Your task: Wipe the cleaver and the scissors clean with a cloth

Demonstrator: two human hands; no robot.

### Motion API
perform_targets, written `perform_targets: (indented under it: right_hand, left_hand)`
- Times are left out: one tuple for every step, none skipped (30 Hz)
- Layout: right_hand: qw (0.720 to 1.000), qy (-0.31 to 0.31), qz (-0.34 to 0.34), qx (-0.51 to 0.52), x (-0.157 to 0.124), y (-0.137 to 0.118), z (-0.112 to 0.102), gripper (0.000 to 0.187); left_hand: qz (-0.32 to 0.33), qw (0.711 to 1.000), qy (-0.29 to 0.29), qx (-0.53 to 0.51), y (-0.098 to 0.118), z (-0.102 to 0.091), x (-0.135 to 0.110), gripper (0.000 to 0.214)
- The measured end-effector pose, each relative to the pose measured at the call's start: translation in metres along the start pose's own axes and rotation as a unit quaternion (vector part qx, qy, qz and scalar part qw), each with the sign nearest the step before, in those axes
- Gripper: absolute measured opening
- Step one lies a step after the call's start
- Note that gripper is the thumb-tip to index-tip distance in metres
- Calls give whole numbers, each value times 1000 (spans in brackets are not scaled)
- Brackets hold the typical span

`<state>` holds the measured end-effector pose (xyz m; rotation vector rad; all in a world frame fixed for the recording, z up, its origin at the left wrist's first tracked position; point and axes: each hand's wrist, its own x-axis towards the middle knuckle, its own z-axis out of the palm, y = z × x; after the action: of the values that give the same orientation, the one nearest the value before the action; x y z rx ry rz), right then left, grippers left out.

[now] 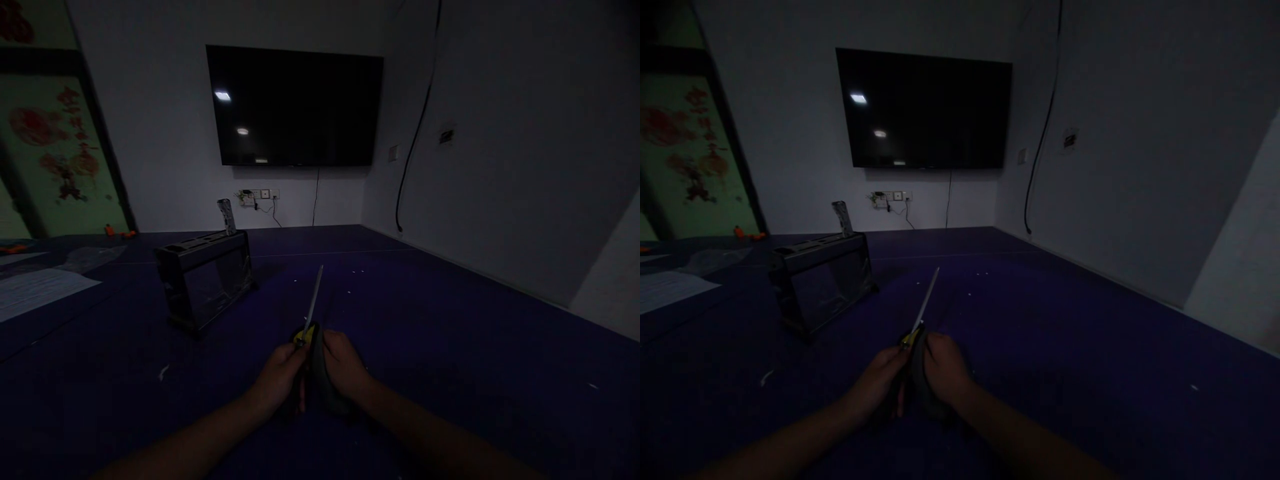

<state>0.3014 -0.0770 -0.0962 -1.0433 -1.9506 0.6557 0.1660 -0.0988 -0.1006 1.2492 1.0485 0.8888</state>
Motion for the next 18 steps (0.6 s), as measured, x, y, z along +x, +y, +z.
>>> perform_targets:
  right_hand:
    - [1000, -1, -3, 2, 0, 0, 0, 27]
    - [1000, -1, -7, 4, 0, 0, 0, 27]
    - [1000, -2, -9, 6, 0, 0, 0, 27]
    - [1000, -2, -11, 7, 0, 0, 1, 27]
    - [1000, -1, -12, 7, 0, 0, 1, 27]
    - [1000, 2, -14, 6, 0, 1, 1, 27]
    - [1000, 6, -15, 5, 0, 1, 2, 27]
    - [1000, 8, -15, 3, -1, 1, 2, 27]
    - [1000, 8, -14, 1, -1, 2, 2, 27]
    - [1000, 7, -11, -2, -1, 2, 2, 27]
    - [1000, 6, -8, -3, -1, 1, 2, 28]
    - [1000, 6, -5, -4, -1, 1, 1, 28]
    - [1000, 7, -5, -1, -1, 0, 1, 29]
    - [1000, 10, -7, 5, -1, -1, 0, 29]
    - [1000, 13, -10, 13, -1, -1, 0, 30]
    - [1000, 14, -14, 21, -1, -2, 0, 29]
    - [999, 14, -13, 26, -1, -2, 0, 29]
    - [999, 15, -9, 30, -1, -2, 0, 28]
  left_hand:
    - [-2, 1000, 4, -2, 0, 0, 0, 51]
    - [-4, 1000, 10, -4, -1, 0, 0, 51]
    - [-5, 1000, 15, -4, -1, 1, 0, 51]
    - [-7, 1000, 17, -4, -1, 1, 0, 50]
    - [-8, 1000, 17, -4, -1, 1, 0, 51]
    - [-8, 1000, 17, -4, -1, 1, 0, 51]
    - [-6, 1000, 16, -4, 0, 2, 0, 51]
    - [-4, 1000, 16, -3, 0, 2, -1, 52]
    - [0, 1000, 17, -2, 1, 2, -1, 53]
    - [4, 1000, 19, -1, 1, 2, -1, 53]
    - [7, 1000, 20, 1, 1, 2, -2, 54]
    - [9, 1000, 20, 3, 2, 2, -2, 54]
    - [12, 1000, 20, 5, 2, 2, -2, 54]
    - [14, 1000, 19, 6, 2, 3, -2, 54]
    - [17, 1000, 18, 7, 2, 3, -2, 54]
    - [20, 1000, 19, 8, 2, 3, -2, 55]
    - [25, 999, 21, 7, 1, 2, -2, 55]
    - [30, 999, 20, 7, 1, 2, -1, 55]
